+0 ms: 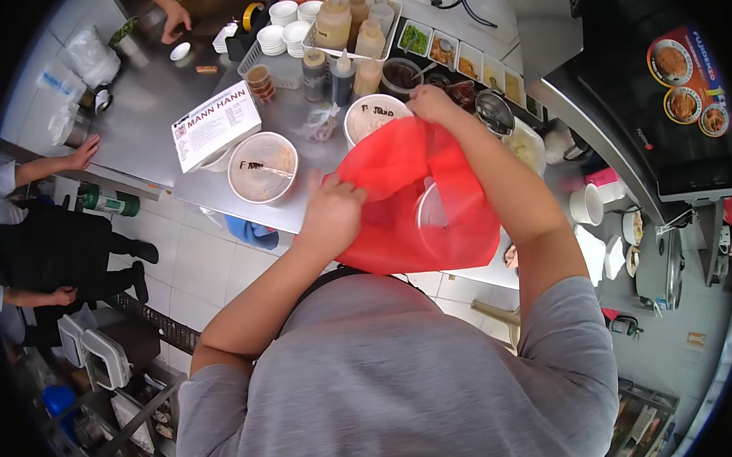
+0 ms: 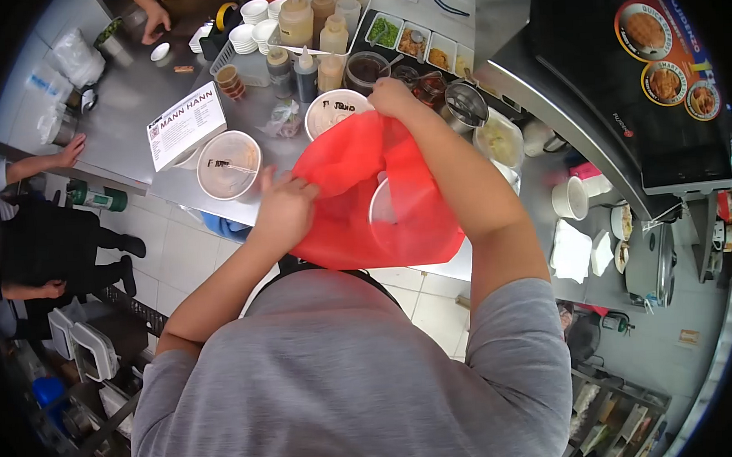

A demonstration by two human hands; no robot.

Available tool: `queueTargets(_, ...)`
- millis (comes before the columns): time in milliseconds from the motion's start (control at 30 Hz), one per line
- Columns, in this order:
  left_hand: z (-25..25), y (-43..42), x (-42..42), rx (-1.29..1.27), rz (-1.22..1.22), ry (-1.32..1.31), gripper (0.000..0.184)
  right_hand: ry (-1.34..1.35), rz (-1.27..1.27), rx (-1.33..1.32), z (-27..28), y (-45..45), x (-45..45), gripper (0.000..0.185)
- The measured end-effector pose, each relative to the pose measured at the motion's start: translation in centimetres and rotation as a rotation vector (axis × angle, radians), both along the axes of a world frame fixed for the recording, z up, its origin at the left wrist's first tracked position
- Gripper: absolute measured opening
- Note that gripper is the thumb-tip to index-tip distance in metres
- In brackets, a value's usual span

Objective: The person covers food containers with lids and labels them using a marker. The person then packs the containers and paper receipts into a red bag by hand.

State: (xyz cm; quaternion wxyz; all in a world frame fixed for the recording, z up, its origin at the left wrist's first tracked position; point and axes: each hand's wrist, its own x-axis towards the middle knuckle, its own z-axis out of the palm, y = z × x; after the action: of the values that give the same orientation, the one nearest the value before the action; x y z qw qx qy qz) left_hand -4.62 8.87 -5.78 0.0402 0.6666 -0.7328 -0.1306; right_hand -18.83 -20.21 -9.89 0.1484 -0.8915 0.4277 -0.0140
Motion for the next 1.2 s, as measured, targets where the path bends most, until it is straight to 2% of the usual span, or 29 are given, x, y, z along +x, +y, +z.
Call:
queueTargets(33, -0.2, 0.3, 0.6, 0.060, 0.022, 0.006, 0.067, 0.100, 0.017, 0.096, -0.2, -0.2, 0.2, 0.032)
queueTargets(67, -0.4, 0.5, 0.8, -0.108, 0.068, 0.013, 0.059, 0.198, 0.035, 0.191, -0.5, -0.2, 0.4, 0.034)
queueTargets(100, 0.1, 0.8, 0.8, -0.279, 0.118, 0.020, 0.051, 0.026, -0.135, 0.380, -0.2, 0.5, 0.2, 0.038)
queueTargets(133, 0.5, 0.7, 0.8, -0.454, 0.173, 0.027, 0.044, 0.041, -0.160, 0.378, -0.1, 1.1, 0.1, 0.035)
queueTargets(200, 2.0, -0.6, -0.8, -0.626, 0.115, 0.198, 0.042, 0.071, -0.195, 0.362, 0.9, 1.5, 0.6, 0.031)
queueTargets(233, 1.8, -1.2, -1.1, -0.610, 0.078, 0.215, 0.040, 0.251, 0.190, 0.089, 0.0, 0.4, 0.4, 0.028)
queueTargets(267, 1.6, -1.9, -1.4, -0.593, 0.041, 0.232, 0.039, 0.348, 0.446, -0.051, -0.8, -0.4, -0.3, 0.026)
queueTargets(300, -0.6, -2.6, -1.8, -0.467, -0.003, 0.185, 0.037, 0.352, 0.462, -0.198, -1.0, 0.2, -0.6, 0.025)
queueTargets(333, -1.8, -3.2, -1.8, -0.342, -0.044, 0.136, 0.035, 0.216, 0.274, -0.082, 0.8, 1.9, -0.3, 0.023)
queueTargets(367, -1.8, -3.2, -1.2, -0.305, -0.040, 0.233, 0.032, 0.050, 0.092, 0.019, 2.8, 3.8, 0.1, 0.023)
queueTargets(467, -2.2, -1.1, 0.8, -0.213, -0.038, 0.482, 0.024, -0.135, -0.153, -0.009, 4.2, 5.9, 0.2, 0.023)
queueTargets(567, -1.5, 0.6, 3.1, -0.154, 0.036, 0.719, 0.024, -0.265, -0.211, -0.043, 5.2, 6.0, -0.4, 0.022)
queueTargets(633, -0.1, 2.1, 3.9, -0.047, 0.159, 0.975, 0.029, -0.384, -0.214, -0.126, 9.0, 8.1, -0.1, 0.018)
queueTargets(700, -1.5, 2.9, 4.8, 0.131, 0.369, 1.282, 0.033, -0.544, -0.292, -0.070, 11.9, 9.3, -0.5, 0.012)
queueTargets(733, -2.1, 2.9, 5.3, 0.218, 0.469, 1.430, 0.035, -0.699, -0.251, -0.051, 12.9, 9.8, -0.8, 0.010)
queueTargets(833, -2.3, 2.5, 5.8, 0.258, 0.651, 1.949, 0.032, -0.865, -0.325, 0.334, 17.7, 12.2, -0.9, 0.011)
queueTargets(900, -0.3, 1.8, 6.3, 0.217, 0.748, 2.069, 0.030, -0.948, -0.265, 0.586, 18.7, 12.8, -1.3, 0.013)
queueTargets(967, 2.2, 1.4, 6.3, 0.112, 0.798, 2.116, 0.029, -0.836, -0.236, 0.693, 18.6, 13.7, -0.6, 0.014)
queueTargets(1033, 3.9, 1.0, 6.4, -0.132, 0.682, 2.103, 0.028, -0.666, -0.213, 0.739, 16.9, 14.0, -0.5, 0.014)
queueTargets(1067, 4.8, 0.9, 6.4, -0.247, 0.621, 2.091, 0.028, -0.578, -0.204, 0.668, 16.0, 14.2, -0.3, 0.012)
queueTargets(1133, 7.2, 1.5, 6.4, -0.313, 0.508, 2.057, 0.027, -0.441, -0.122, 0.642, 13.9, 14.0, -0.2, 0.014)
queueTargets(1200, 9.1, 1.8, 5.7, -0.363, 0.416, 2.096, 0.028, -0.303, 0.082, 0.402, 9.6, 13.6, -0.1, 0.016)
